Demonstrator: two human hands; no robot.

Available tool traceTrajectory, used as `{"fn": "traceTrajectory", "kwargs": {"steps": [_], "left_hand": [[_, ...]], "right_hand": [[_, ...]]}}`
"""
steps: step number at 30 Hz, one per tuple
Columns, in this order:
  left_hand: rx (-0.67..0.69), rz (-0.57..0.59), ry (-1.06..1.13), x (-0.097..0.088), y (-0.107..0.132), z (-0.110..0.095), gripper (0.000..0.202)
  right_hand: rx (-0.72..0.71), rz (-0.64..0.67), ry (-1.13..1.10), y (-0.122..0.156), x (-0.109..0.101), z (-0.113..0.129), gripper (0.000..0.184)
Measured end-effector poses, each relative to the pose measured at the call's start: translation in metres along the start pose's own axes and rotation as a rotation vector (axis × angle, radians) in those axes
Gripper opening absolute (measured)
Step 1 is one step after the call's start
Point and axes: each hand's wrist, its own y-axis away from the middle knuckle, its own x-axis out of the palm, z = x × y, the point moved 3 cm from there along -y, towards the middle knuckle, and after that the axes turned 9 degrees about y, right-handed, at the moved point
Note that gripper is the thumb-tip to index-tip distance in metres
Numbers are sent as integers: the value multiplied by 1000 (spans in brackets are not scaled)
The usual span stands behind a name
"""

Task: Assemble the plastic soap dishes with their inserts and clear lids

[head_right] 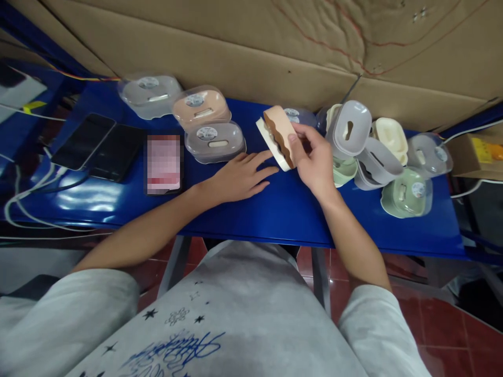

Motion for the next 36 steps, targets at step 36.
{"fn": "traceTrajectory", "kwargs": {"steps": [36], "left_hand": [[-42, -58, 36, -6, -3, -3, 58]], "right_hand": [[36, -33, 33, -5, -7, -10, 46]]}}
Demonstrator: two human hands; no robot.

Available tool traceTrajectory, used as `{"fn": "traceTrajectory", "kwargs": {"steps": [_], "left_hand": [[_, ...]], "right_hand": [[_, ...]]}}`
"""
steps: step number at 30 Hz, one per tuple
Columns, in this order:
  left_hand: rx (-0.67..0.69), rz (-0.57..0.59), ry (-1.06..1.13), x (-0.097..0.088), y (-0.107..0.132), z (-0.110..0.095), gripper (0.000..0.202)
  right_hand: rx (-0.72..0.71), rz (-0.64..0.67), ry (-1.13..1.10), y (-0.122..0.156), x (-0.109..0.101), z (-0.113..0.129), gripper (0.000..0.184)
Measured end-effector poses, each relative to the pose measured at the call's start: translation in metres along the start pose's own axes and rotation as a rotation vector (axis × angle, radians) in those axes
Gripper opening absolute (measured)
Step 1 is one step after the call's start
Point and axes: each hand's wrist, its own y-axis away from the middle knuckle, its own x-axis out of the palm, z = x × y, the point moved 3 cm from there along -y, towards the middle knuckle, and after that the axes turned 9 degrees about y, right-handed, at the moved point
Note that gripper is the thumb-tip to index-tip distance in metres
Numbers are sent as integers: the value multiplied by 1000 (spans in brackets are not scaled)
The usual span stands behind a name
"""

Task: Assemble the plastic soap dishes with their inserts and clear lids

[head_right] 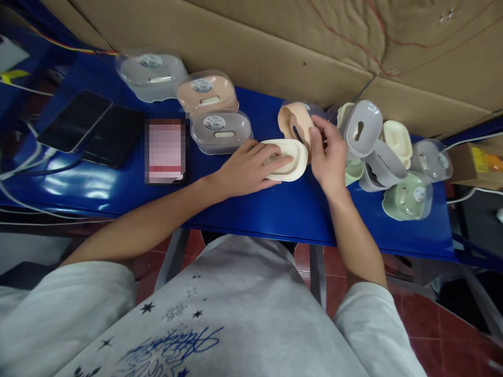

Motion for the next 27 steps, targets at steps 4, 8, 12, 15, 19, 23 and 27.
{"fn": "traceTrajectory", "kwargs": {"steps": [4, 8, 12, 15, 19, 23, 27], "left_hand": [[-49, 50, -1, 3, 3, 7, 60], [-41, 10, 33, -14, 7, 19, 56], [-45, -10, 4, -33, 10, 30, 58], [-35, 23, -13, -33, 12, 35, 52], [-12, -6, 68, -27, 16, 39, 45], [-49, -45, 113, -26, 16, 38, 46], [-46, -19, 66, -25, 14, 37, 38]], "right_hand": [[-214, 101, 284, 5, 0, 15, 48], [-335, 338, 445, 14, 11, 22, 46], [-463, 504, 472, 29, 22, 37, 43], [-559, 598, 402, 41, 31, 49, 40], [-567, 658, 317, 44, 37, 50, 39], [-524, 649, 228, 31, 28, 40, 34], [-468, 571, 288, 19, 15, 33, 32]]}}
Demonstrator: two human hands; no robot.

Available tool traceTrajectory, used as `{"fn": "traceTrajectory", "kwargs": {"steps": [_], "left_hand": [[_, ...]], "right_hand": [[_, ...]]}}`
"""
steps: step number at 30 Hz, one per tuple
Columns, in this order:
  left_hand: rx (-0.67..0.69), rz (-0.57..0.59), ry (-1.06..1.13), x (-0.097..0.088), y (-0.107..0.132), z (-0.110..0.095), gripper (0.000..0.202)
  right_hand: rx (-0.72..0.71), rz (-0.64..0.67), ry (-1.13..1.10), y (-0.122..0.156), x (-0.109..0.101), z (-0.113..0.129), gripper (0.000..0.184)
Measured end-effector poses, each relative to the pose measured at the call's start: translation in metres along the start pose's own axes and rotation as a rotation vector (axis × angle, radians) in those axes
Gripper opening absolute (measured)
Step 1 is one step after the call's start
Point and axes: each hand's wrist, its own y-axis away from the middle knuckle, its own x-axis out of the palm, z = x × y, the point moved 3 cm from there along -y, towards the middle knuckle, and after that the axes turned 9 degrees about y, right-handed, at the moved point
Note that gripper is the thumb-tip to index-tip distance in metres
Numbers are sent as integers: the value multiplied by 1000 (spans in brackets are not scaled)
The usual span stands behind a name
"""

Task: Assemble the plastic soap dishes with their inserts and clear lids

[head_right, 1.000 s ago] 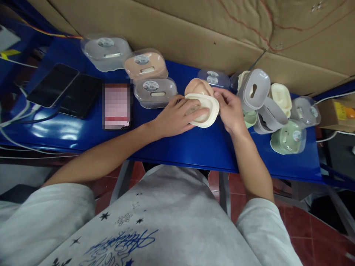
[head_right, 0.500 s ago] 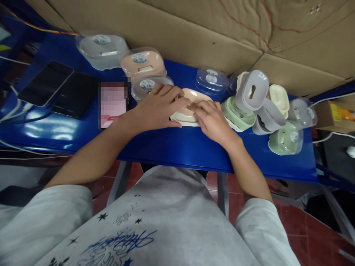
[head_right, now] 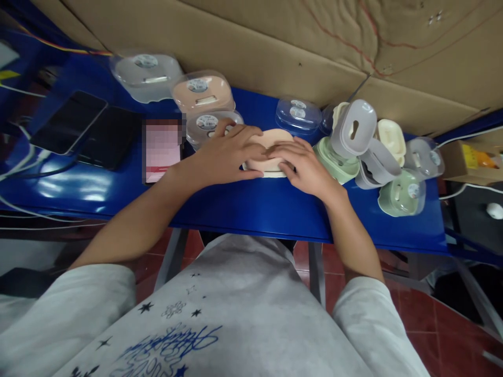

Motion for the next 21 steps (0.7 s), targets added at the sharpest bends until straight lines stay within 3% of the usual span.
{"fn": "traceTrajectory", "kwargs": {"steps": [11, 21], "left_hand": [[46, 113, -53, 1, -2, -4, 35], [57, 62, -38, 1, -1, -6, 31]], "right_hand": [[-53, 108, 319, 6, 4, 13, 40], [-35, 99, 418, 3, 18, 24, 42]]}}
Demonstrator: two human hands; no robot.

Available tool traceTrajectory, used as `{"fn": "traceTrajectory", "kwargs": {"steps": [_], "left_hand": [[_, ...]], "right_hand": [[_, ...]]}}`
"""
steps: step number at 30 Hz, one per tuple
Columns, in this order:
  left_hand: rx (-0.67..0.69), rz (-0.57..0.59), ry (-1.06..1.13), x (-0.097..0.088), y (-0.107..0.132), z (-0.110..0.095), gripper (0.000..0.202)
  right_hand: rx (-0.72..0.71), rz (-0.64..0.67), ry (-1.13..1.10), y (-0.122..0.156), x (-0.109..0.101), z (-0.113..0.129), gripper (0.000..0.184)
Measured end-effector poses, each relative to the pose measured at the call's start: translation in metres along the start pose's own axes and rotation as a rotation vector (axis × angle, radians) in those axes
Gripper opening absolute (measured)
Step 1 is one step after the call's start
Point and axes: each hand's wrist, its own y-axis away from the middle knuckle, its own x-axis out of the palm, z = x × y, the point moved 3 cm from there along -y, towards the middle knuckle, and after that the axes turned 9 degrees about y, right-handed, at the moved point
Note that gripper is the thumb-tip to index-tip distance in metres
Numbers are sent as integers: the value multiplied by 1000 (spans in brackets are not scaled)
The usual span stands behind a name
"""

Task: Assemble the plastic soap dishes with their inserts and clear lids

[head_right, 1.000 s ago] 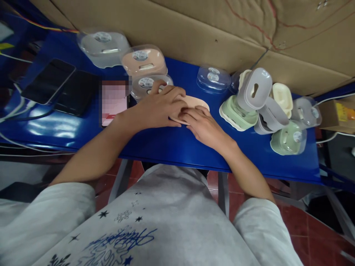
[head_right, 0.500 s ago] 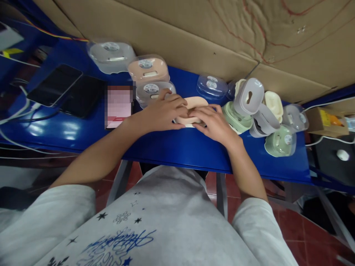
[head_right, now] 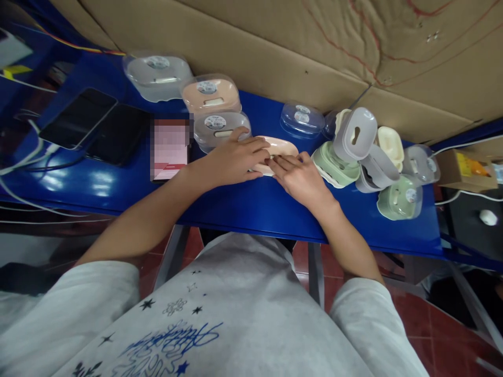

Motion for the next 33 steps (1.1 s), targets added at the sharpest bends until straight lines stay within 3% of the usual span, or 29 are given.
{"fn": "traceTrajectory", "kwargs": {"steps": [7, 11, 14, 16, 25, 33], "left_hand": [[-33, 41, 4, 2, 2, 7, 33], [-92, 76, 48, 0, 2, 8, 37], [-148, 129, 55, -5, 3, 8, 37], [-192, 125, 73, -9, 5, 10, 41], [-319, 152, 60, -10, 8, 23, 69], [-328, 148, 107, -7, 7, 27, 87]], "right_hand": [[46, -91, -296, -5, 6, -20, 39], [300, -181, -262, -20, 11, -50, 53], [482, -114, -123, -31, 23, -68, 59], [531, -79, -67, -32, 29, -75, 62], [426, 26, 3, -18, 28, -76, 63], [429, -163, -135, -12, 7, -78, 53]]}}
